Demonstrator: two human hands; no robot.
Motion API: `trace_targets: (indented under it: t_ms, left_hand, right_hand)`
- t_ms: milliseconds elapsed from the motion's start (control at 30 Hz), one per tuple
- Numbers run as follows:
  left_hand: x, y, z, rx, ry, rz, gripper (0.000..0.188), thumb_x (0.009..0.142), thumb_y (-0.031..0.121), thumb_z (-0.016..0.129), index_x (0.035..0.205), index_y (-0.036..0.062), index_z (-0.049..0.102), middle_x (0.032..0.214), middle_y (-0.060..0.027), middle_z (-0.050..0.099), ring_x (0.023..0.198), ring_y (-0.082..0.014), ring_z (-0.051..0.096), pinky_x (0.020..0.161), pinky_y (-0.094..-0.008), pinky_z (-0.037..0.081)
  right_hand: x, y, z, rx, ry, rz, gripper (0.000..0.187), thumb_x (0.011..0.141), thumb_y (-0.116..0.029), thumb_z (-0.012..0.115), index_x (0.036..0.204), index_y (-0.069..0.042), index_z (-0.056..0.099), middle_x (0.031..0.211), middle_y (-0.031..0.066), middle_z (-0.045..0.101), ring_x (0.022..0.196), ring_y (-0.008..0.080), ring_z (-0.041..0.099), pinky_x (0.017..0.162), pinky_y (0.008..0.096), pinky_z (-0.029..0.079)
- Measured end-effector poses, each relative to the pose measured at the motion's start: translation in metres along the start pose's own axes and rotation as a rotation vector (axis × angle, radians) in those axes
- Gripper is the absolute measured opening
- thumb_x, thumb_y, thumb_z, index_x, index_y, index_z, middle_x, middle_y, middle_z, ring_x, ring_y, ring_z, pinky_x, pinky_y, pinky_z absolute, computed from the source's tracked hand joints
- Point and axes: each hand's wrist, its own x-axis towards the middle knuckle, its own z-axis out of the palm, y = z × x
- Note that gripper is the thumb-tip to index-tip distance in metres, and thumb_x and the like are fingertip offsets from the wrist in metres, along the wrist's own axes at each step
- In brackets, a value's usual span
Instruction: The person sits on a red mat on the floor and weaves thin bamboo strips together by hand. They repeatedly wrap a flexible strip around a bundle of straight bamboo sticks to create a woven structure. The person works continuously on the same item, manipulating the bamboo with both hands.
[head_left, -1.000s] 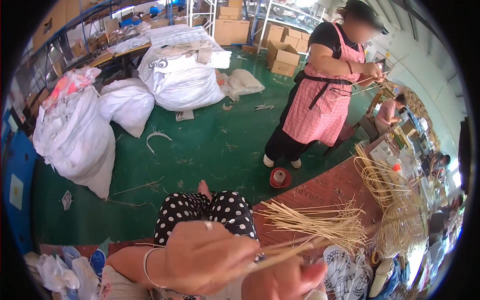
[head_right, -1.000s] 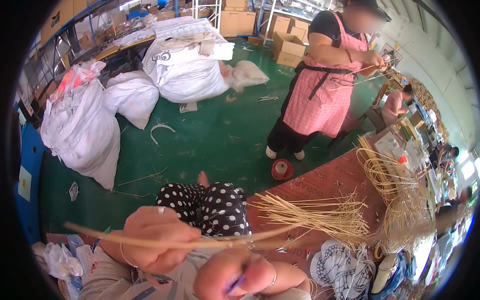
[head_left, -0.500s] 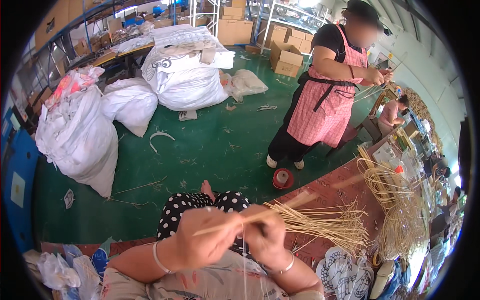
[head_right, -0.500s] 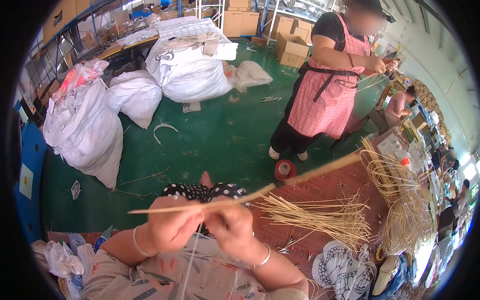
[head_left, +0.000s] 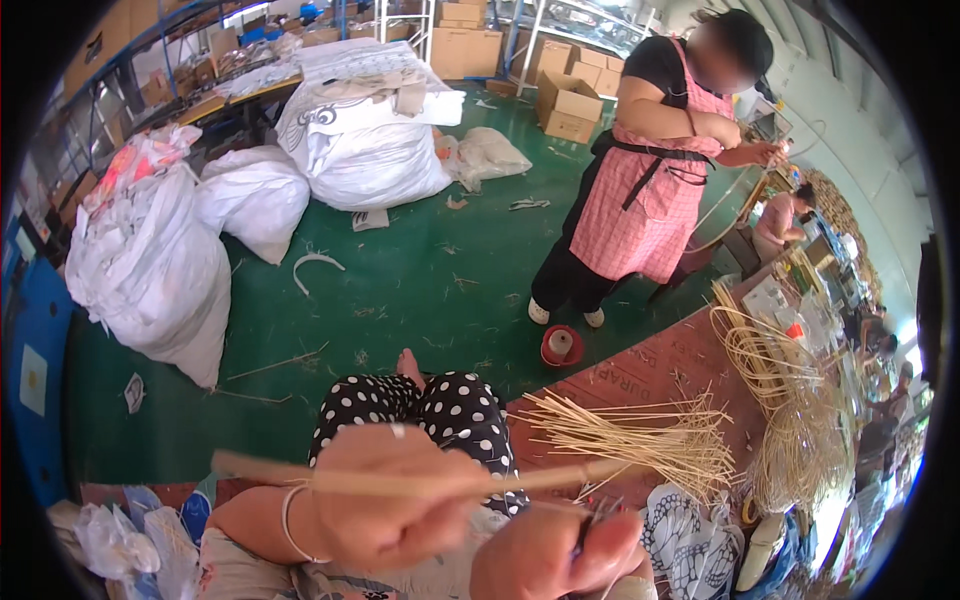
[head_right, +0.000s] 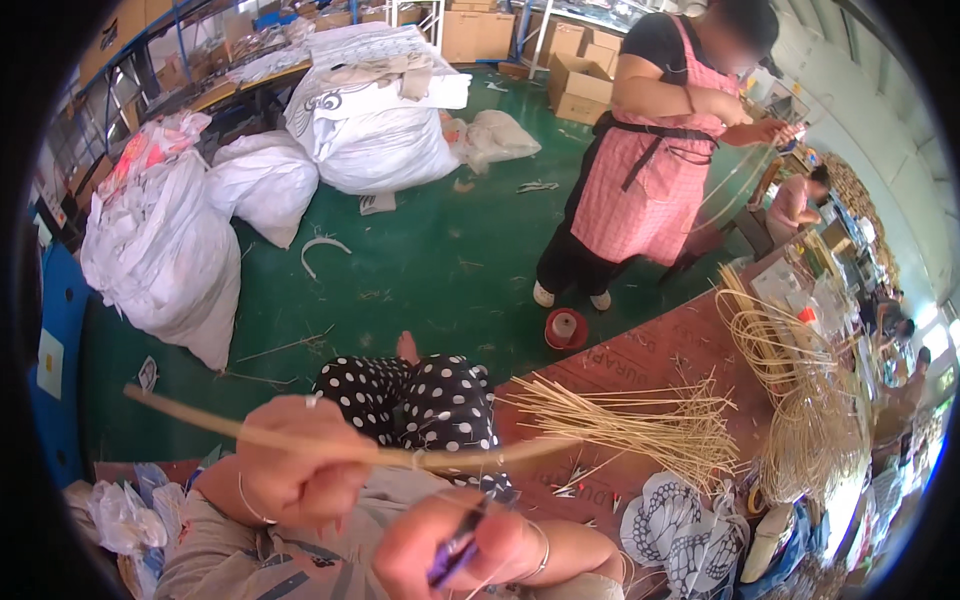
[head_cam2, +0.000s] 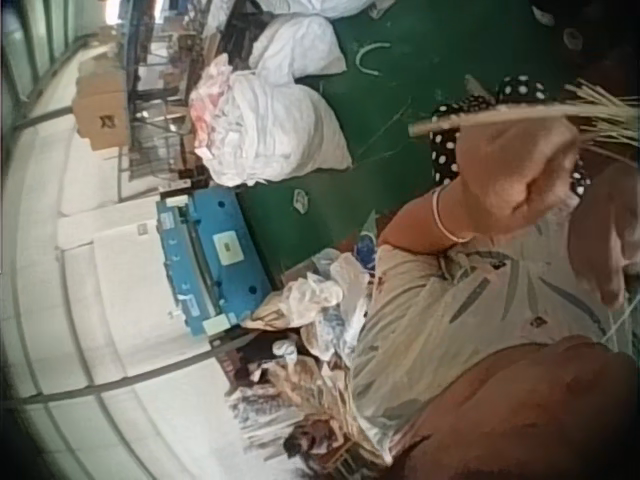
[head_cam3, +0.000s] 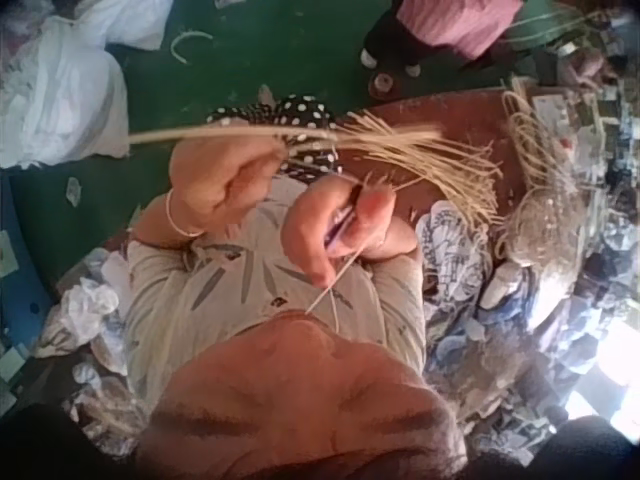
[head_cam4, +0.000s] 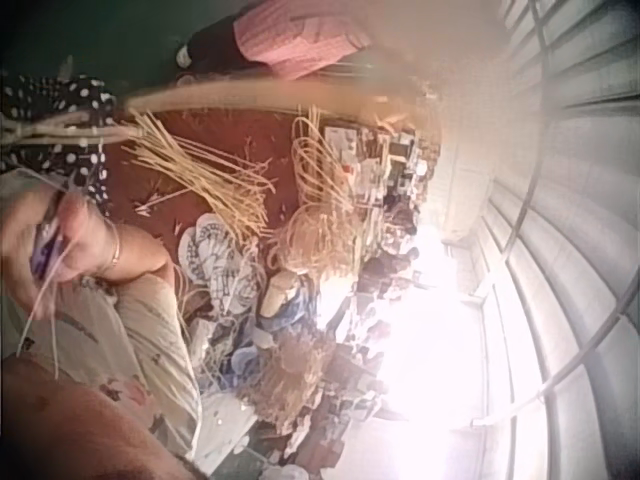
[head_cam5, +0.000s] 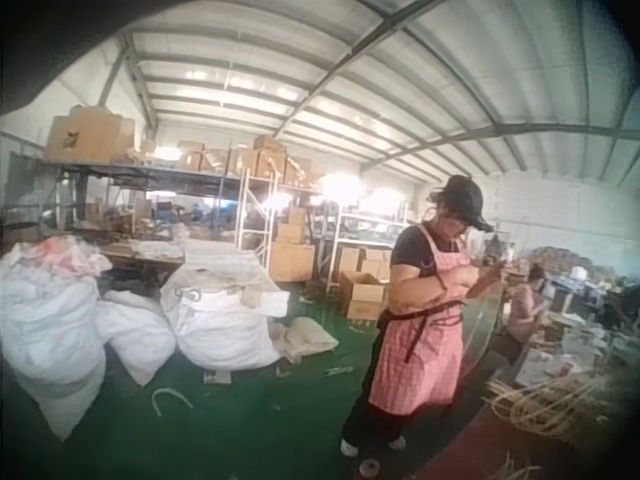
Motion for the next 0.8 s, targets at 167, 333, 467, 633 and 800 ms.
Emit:
trace_targets:
  t_ms: [167, 333, 467, 633, 800]
  left_hand:
    - [0.0, 0.013, -0.01, -0.131, -0.081, 0.048, 0.024, 0.062, -0.003, 0.061, 0.086, -0.0011, 0.056, 0.059, -0.0051, 0.057, 0.04, -0.0149, 0.049, 0.036, -0.0237, 0.037]
    - [-0.002, 0.014, -0.002, -0.226, -0.066, 0.048, 0.022, 0.063, -0.001, 0.065, 0.084, -0.001, 0.058, 0.058, -0.0054, 0.057, 0.04, -0.0145, 0.051, 0.037, -0.0248, 0.039]
    - [-0.017, 0.0, 0.006, -0.114, -0.012, -0.015, 0.018, 0.067, 0.001, 0.064, 0.085, -0.0013, 0.058, 0.057, -0.0065, 0.055, 0.043, -0.016, 0.052, 0.038, -0.028, 0.039]
    - [-0.022, -0.047, 0.027, -0.076, 0.077, -0.245, 0.009, 0.078, 0.004, 0.058, 0.084, -0.0036, 0.058, 0.06, -0.0091, 0.053, 0.047, -0.0147, 0.049, 0.045, -0.0247, 0.039]
    - [-0.022, -0.036, 0.021, -0.187, 0.119, -0.354, 0.009, 0.083, 0.005, 0.055, 0.085, -0.004, 0.057, 0.06, -0.0057, 0.053, 0.049, -0.0091, 0.048, 0.045, -0.022, 0.037]
  right_hand:
    - [0.01, -0.024, 0.02, -0.958, 0.018, -0.173, 0.016, 0.074, -0.013, 0.066, 0.074, 0.002, 0.058, 0.069, 0.0108, 0.056, 0.057, 0.0227, 0.056, 0.05, 0.0331, 0.044]
    - [-0.003, -0.01, 0.001, -1.829, 0.273, -0.512, 0.02, 0.077, -0.012, 0.063, 0.088, 0.004, 0.059, 0.072, 0.0124, 0.058, 0.056, 0.0233, 0.056, 0.047, 0.0306, 0.043]
    - [0.008, -0.006, -0.005, -1.717, 0.468, -0.407, 0.021, 0.068, -0.008, 0.067, 0.086, -0.002, 0.057, 0.077, 0.0087, 0.058, 0.06, 0.0216, 0.057, 0.056, 0.0286, 0.046]
    - [-0.001, 0.026, -0.067, -1.044, 0.955, -0.387, 0.021, 0.065, 0.006, 0.061, 0.083, -0.003, 0.058, 0.077, 0.0096, 0.06, 0.066, 0.0238, 0.059, 0.06, 0.0286, 0.047]
    - [-0.002, 0.003, -0.049, -1.745, 0.441, -0.423, 0.02, 0.073, -0.011, 0.067, 0.085, -0.002, 0.055, 0.076, 0.0111, 0.059, 0.062, 0.0236, 0.058, 0.054, 0.0312, 0.046]
